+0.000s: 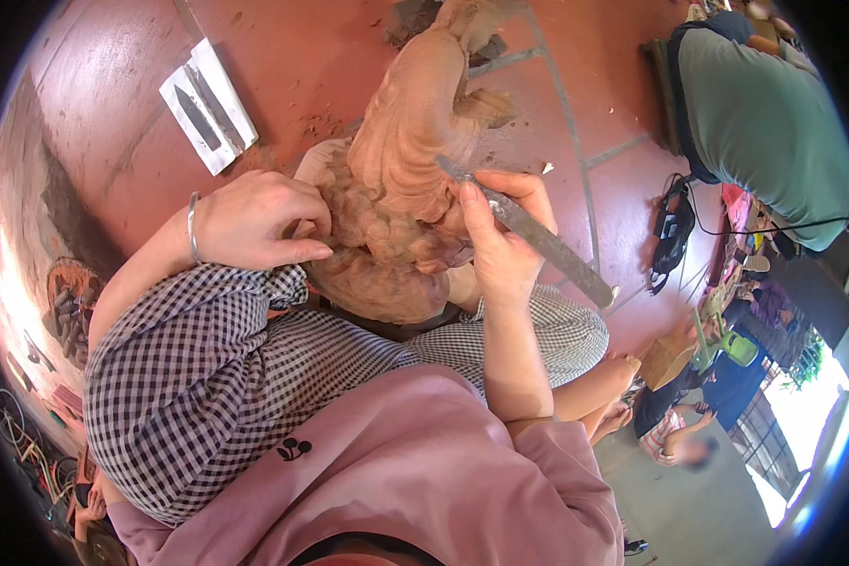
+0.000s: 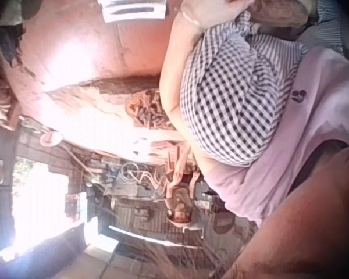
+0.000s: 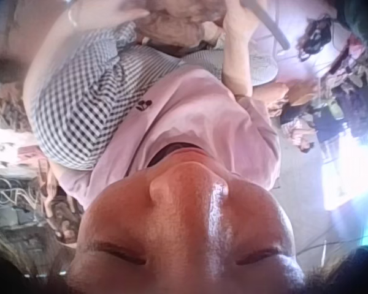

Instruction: The person carves a wooden sculpture using a chisel while sitting on the floor. They hold the wood steady with one hand and carefully shape its surface with the other, occasionally rotating the piece to access different areas.

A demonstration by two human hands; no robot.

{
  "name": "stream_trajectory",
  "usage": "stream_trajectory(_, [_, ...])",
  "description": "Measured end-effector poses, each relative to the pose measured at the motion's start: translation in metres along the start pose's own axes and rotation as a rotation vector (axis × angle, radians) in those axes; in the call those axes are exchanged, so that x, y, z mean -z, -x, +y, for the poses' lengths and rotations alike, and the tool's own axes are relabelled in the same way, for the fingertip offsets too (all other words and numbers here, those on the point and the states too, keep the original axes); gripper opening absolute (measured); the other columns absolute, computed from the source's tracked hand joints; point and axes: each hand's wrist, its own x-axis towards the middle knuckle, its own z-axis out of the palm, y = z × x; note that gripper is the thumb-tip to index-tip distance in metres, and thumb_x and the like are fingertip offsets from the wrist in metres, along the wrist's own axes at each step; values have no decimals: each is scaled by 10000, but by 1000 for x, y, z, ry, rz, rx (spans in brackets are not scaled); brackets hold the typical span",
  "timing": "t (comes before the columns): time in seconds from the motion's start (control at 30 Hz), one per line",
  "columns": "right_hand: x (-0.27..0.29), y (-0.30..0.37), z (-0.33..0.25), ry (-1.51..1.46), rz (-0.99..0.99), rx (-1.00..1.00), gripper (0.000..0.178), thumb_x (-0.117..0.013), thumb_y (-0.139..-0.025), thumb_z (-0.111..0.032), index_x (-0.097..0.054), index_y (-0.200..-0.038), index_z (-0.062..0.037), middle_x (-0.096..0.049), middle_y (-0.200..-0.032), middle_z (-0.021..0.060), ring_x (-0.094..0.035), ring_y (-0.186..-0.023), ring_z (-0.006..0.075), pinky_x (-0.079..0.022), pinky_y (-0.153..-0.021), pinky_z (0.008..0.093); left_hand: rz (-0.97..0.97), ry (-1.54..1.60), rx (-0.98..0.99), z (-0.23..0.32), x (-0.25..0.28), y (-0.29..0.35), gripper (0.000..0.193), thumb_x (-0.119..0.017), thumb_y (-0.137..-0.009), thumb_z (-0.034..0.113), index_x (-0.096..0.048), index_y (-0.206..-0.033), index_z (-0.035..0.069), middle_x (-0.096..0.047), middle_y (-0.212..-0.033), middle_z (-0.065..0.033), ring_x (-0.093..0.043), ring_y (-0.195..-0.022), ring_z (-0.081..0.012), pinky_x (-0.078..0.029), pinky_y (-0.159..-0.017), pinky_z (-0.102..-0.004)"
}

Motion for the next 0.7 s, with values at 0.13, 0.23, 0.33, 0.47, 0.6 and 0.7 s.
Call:
stream_trajectory(0.13, [-8,-6,3,239,-61,236,140,-700,-837,48,-594,-928,41,-686,-951,145,-698,-963,252,-556,-857,327,35,11,-15,-5,-4,2,296,-676,-854,325,-668,-876,30,-643,-770,-125,-641,-743,-303,-494,-674,-411])
stream_trajectory(0.23, [-19,-7,-1,293,-86,326,145,-715,-812,56,-613,-914,42,-701,-953,165,-698,-987,259,-555,-859,335,29,15,4,-4,-3,2,289,-679,-851,320,-669,-874,32,-645,-773,-129,-643,-746,-306,-494,-676,-413])
stream_trajectory(0.33, [-29,-13,-7,465,-89,447,141,-718,-784,76,-629,-890,44,-707,-918,173,-707,-974,274,-560,-863,341,40,6,-1,-5,-4,2,282,-682,-847,314,-670,-870,33,-646,-774,-132,-644,-748,-309,-494,-679,-415])
stream_trajectory(0.47, [-42,-23,-16,639,-107,583,140,-715,-739,106,-635,-832,38,-698,-856,166,-718,-932,287,-566,-893,374,38,9,0,-5,-4,1,275,-685,-844,307,-671,-865,33,-648,-775,-136,-645,-752,-310,-494,-683,-416])
stream_trajectory(0.6, [-46,-27,-21,689,-162,642,148,-713,-717,103,-615,-795,24,-667,-781,141,-717,-844,292,-569,-912,385,37,28,7,-4,-4,1,271,-686,-840,302,-671,-866,33,-650,-776,-137,-647,-754,-310,-494,-685,-418])
stream_trajectory(0.7, [-42,-27,-23,686,-228,619,145,-707,-718,97,-600,-776,18,-641,-742,133,-708,-783,292,-571,-908,371,52,24,-13,-7,-5,2,272,-686,-838,302,-669,-867,31,-651,-775,-138,-647,-751,-313,-494,-684,-419])
